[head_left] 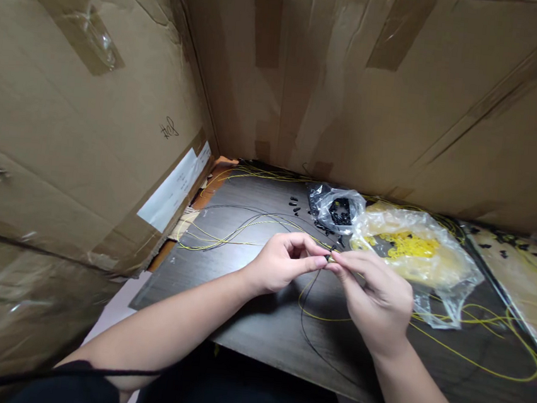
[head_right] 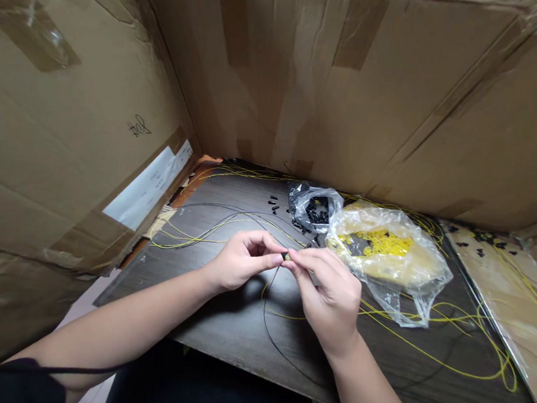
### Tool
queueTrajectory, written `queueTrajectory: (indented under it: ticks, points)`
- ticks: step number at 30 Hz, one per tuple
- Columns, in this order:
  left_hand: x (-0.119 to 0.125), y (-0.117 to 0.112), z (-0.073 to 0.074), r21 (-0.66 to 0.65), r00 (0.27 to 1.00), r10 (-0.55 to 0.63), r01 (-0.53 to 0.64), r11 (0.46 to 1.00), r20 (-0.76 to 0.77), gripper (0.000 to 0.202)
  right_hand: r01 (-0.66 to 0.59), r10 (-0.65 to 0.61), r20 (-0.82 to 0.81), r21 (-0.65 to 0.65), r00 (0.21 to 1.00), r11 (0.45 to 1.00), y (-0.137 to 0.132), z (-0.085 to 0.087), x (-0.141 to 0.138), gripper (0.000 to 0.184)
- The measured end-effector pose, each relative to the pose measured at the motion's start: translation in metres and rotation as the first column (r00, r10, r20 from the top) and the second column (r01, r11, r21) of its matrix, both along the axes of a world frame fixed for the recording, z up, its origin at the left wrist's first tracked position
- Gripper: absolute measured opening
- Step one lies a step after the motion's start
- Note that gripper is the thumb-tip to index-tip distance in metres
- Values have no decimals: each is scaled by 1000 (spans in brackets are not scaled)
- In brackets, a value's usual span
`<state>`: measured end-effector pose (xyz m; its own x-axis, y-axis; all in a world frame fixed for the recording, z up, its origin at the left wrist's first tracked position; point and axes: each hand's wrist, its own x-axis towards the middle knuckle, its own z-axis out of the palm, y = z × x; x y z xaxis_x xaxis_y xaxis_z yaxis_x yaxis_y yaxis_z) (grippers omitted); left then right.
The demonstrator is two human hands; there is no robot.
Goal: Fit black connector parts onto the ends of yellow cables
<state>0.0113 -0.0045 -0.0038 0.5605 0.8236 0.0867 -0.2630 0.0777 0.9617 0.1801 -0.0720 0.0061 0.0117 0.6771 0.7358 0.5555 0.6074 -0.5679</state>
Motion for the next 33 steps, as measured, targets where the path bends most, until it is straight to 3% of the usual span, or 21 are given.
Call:
queueTrajectory:
  ticks: [9, 14, 24, 30, 33]
  points:
    - [-2, -6, 2, 250, 987, 129, -102, 963, -97, 26, 54, -56, -55, -41, 997, 998, -2, -3, -6, 9]
    - [-4, -9, 5, 450, 972, 222, -162, 878, -84, 16, 41, -53, -124, -103, 991, 994, -3, -5, -12, 4]
    - [-12, -9, 3, 657, 969, 227, -107, 747, -100, 6, -43, -9, -213, -238, 977, 970, -3, -8, -13, 11]
    - [-10, -8, 2, 777, 965, 261, -163, 608, -1, 4, 12, -32, -124, -162, 992, 987, -4, -6, -14, 9]
    - [-8, -7, 4, 767, 957, 288, -217, 604, 44, 4, 37, -48, -90, -121, 995, 992, -3, -6, -14, 8]
